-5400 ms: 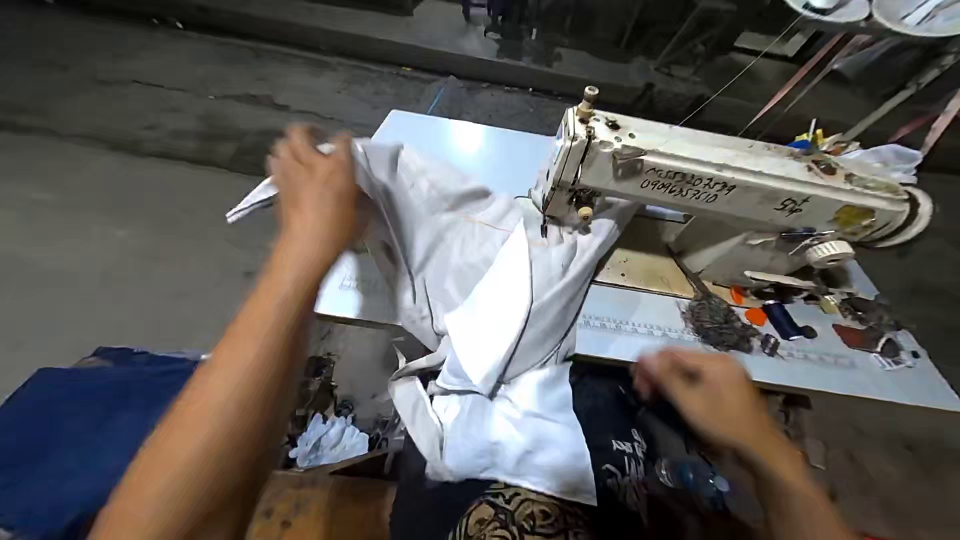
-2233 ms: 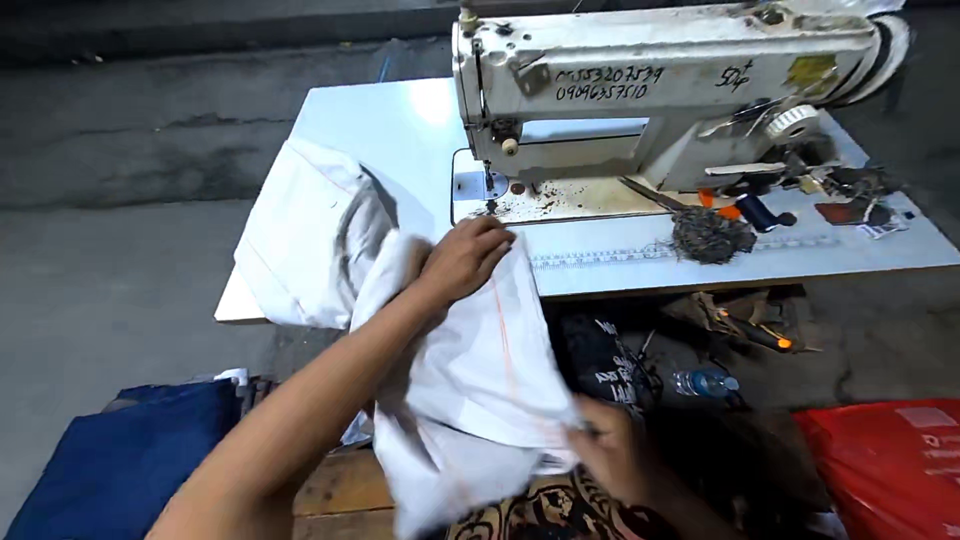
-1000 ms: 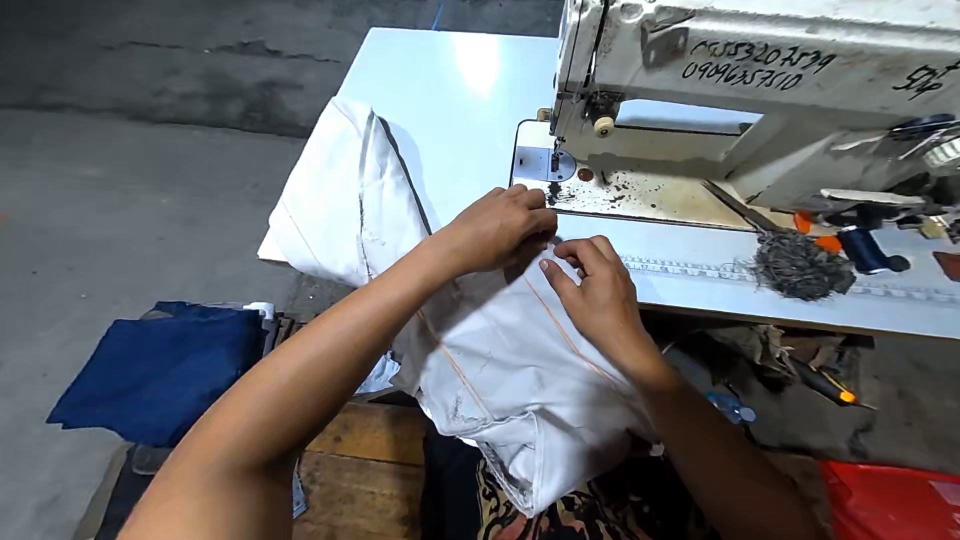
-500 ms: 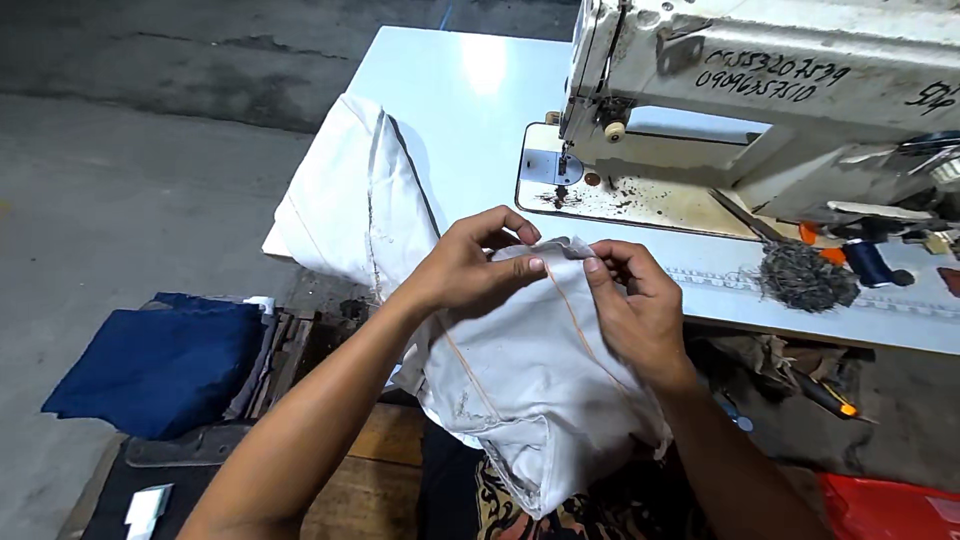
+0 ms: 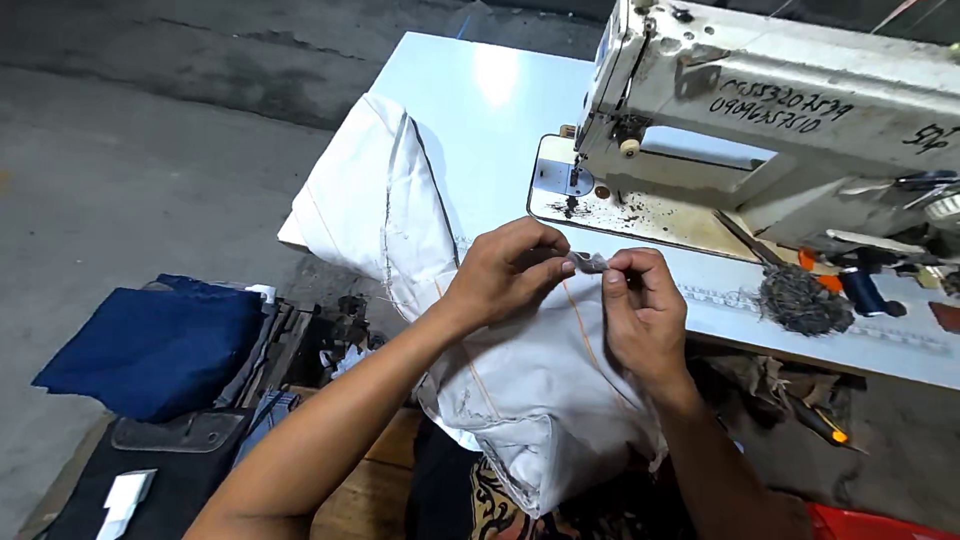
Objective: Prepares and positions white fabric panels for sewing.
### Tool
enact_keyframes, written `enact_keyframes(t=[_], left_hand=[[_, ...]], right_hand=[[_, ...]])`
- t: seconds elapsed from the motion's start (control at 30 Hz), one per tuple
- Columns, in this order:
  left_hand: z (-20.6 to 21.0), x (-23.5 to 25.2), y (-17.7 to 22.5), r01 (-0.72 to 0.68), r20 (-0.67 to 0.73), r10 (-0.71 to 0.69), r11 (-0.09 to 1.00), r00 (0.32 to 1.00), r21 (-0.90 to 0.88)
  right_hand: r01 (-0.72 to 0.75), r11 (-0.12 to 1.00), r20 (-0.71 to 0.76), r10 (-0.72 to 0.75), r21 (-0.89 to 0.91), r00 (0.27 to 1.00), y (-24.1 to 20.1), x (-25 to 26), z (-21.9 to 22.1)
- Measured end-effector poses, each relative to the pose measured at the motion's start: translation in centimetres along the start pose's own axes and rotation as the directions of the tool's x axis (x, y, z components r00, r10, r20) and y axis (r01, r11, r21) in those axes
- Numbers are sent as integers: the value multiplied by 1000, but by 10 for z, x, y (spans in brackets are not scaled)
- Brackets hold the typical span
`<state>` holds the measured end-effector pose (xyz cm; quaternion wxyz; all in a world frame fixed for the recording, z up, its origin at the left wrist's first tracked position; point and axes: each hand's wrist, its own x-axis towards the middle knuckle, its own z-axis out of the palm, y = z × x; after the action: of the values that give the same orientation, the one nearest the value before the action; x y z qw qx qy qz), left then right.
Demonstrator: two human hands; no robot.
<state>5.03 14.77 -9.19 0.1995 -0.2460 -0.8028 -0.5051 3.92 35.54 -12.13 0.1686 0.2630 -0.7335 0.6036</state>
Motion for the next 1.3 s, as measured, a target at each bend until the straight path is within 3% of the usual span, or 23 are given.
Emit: enact_keyframes(t=[0.17, 0.43, 0.67, 0.93, 1.07, 1.2, 1.3], left_hand=[[11, -2, 0, -130, -87, 132, 991, 988, 23], [16, 0, 2, -135, -89, 136, 991, 987, 13], [-4, -36, -2, 45, -240, 41, 938, 970, 344], [6, -54, 27, 9, -198, 127, 820, 972, 572], [4, -47, 38, 31, -95, 17, 879, 995, 476], [-16, -17, 21, 89, 218, -134, 975, 967, 204], [-23, 3, 8, 172, 320, -154, 985, 935, -30]], right_hand=[[-4, 1000, -9, 4, 8, 1000, 0, -1, 4], [57, 998, 2, -57, 3, 998, -13, 13, 1], [97, 995, -60, -97, 0, 993, -3, 15, -4], [145, 989, -127, -145, -12, 981, 2, 14, 1], [174, 985, -174, -168, 18, 970, 3, 14, 1], [165, 978, -121, -151, 124, 981, -3, 15, -3], [116, 985, -107, -103, 125, 989, -10, 20, -8]])
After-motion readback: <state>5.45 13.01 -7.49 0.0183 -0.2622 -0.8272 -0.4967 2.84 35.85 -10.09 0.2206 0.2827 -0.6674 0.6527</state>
